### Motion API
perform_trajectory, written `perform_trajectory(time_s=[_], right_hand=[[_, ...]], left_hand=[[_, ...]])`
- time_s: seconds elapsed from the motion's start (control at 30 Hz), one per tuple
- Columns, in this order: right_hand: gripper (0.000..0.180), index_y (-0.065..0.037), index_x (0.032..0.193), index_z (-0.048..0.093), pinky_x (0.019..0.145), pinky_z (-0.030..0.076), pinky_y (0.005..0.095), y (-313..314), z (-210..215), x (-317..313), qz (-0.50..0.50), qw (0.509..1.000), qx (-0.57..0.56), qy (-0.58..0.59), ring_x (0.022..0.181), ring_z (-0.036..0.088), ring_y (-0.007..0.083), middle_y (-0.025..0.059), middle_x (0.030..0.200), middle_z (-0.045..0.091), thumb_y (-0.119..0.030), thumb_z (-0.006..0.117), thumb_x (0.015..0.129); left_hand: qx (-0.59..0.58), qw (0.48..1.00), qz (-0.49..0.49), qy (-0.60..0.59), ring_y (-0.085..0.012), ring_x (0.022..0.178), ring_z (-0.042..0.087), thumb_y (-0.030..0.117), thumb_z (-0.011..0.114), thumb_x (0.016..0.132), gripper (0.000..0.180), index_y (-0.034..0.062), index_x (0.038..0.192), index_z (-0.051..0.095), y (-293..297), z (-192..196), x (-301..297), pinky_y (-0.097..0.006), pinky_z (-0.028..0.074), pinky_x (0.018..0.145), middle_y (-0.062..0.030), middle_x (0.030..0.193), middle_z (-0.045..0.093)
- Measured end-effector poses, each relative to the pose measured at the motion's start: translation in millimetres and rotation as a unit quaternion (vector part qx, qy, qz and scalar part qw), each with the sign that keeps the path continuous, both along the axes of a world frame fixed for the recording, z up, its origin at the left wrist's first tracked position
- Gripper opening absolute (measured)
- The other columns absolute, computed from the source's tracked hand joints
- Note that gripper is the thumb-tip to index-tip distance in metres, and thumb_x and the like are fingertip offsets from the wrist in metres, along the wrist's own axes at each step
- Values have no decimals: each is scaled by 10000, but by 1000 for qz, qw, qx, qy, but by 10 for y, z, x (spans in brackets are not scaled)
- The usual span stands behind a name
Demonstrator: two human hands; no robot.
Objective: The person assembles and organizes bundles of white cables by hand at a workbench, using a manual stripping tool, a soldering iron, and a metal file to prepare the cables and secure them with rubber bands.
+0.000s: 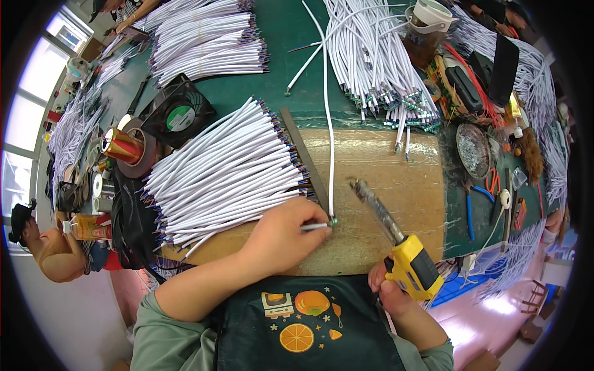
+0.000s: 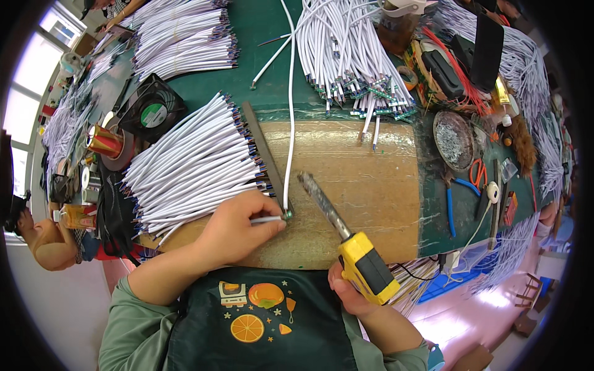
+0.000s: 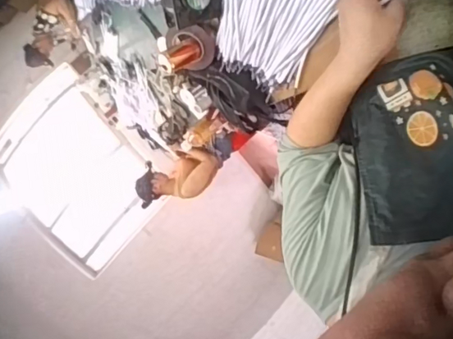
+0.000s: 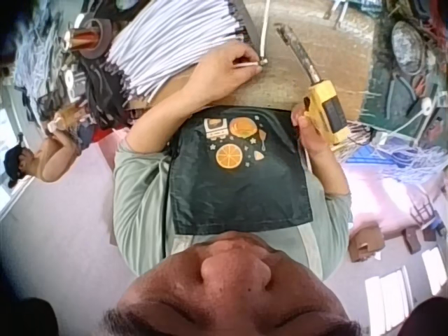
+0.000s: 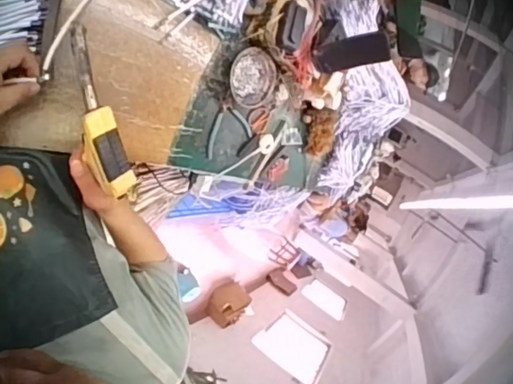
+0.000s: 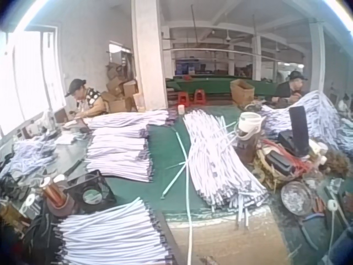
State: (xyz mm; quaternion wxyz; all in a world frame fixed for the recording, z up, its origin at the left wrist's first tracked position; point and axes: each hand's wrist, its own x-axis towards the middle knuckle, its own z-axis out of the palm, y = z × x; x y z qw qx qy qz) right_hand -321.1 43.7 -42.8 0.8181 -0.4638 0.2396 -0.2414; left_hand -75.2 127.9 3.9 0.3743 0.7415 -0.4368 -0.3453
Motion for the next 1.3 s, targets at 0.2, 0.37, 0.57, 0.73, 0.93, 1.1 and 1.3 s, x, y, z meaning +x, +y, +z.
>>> perform_trajectory(time_s=[0.2, 0.37, 0.57, 0.73, 0.93, 1.1, 1.3], right_hand=[[560, -34, 1376, 445, 889, 445, 344, -322, 27, 373, 32, 964, -262, -25, 1022, 575, 188, 122, 1211, 596, -200, 656, 885], [553, -44, 1397, 440, 1010, 407, 379, -328, 111, 579, 113, 990, -58, -68, 1154, 557, 211, 108, 1294, 557, -179, 638, 899], [432, -46, 1273, 537, 884, 489, 355, -286, -34, 395, 88, 977, -192, 39, 1047, 601, 181, 87, 1159, 621, -181, 665, 883], [422, -7, 1148, 588, 781, 522, 391, -178, -180, 262, 46, 918, -383, 92, 898, 661, 314, 150, 1043, 657, -137, 738, 776], [387, 5, 1128, 612, 788, 514, 401, -131, -128, 277, 8, 921, -381, 79, 909, 652, 343, 174, 1048, 650, -151, 731, 795], [423, 4, 1139, 615, 831, 502, 419, -106, -28, 253, -20, 918, -390, 62, 971, 629, 371, 193, 1092, 631, -316, 676, 869], [474, -32, 1053, 647, 799, 516, 421, -38, 108, 123, 15, 913, -393, 107, 926, 643, 361, 149, 999, 657, -457, 656, 845]], left_hand=[[-99, 972, -210, 46, -206, 775, 625, 120, 736, 817, 139, 59, 923, 670, 142, 187, -150, -302, 496, 673, -71, 862, 625], [-82, 943, -236, 220, -179, 831, 629, 66, 711, 857, 86, 36, 929, 676, 160, 305, -48, -284, 492, 705, -74, 933, 639], [31, 936, 84, 340, -68, 638, 544, 133, 674, 907, 129, 22, 967, 650, 63, 63, 94, -213, 437, 569, -5, 741, 597], [77, 969, 91, 218, -60, 609, 528, 158, 673, 906, 148, 21, 960, 656, -67, -47, 67, -213, 426, 548, 2, 704, 589], [41, 989, 85, 115, -57, 618, 515, 171, 666, 907, 161, 13, 940, 663, -50, -80, 77, -229, 418, 556, 9, 705, 597], [75, 985, 96, 124, -122, 587, 553, 175, 657, 883, 180, -2, 909, 674, -24, -73, 82, -294, 447, 560, -84, 682, 628], [77, 980, 84, 165, -91, 601, 520, 183, 662, 880, 186, -2, 901, 674, -3, -116, 96, -279, 439, 571, -45, 670, 607]])
